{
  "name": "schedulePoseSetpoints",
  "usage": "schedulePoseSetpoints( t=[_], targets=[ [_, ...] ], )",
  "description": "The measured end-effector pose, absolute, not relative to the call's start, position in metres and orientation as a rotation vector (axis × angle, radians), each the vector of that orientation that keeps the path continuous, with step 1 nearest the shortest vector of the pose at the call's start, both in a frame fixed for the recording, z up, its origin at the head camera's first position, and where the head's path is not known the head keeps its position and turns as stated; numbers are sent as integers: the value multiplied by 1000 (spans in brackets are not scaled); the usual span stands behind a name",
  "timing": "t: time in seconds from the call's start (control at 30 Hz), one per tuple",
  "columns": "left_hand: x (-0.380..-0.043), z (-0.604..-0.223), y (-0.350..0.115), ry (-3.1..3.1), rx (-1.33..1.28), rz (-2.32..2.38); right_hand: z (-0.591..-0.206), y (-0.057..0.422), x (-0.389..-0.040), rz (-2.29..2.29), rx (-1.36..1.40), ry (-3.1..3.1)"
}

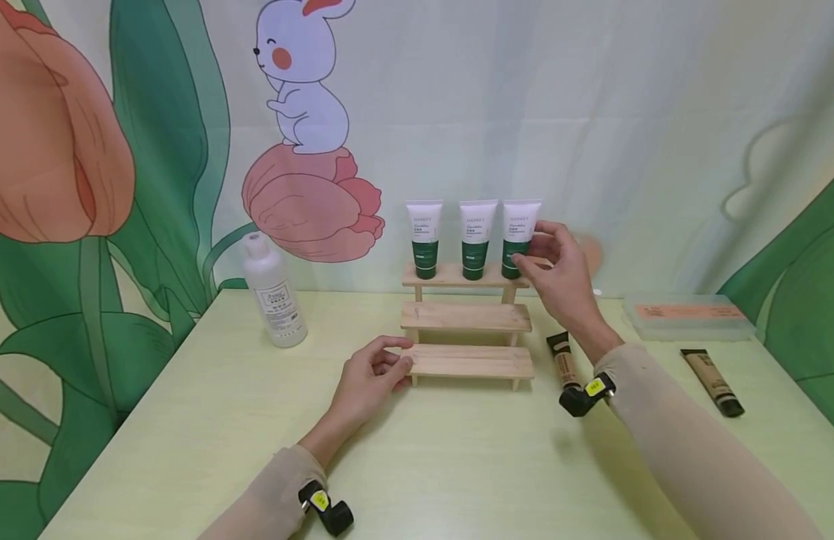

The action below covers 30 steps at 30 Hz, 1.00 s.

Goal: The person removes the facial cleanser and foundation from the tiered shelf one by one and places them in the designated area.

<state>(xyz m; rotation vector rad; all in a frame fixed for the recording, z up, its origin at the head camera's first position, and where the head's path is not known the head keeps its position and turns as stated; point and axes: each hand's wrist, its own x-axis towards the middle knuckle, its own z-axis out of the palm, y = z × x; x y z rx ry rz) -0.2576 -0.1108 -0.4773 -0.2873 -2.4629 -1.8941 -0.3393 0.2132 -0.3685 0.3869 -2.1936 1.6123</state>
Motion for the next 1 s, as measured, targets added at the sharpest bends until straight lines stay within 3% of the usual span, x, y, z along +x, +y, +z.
schedulePoseSetpoints(
  t=[1.0],
  targets=[
    [-258, -479, -110, -2458, -291, -1890, -351, 276, -303, 1519, 360, -2088]
  ],
)
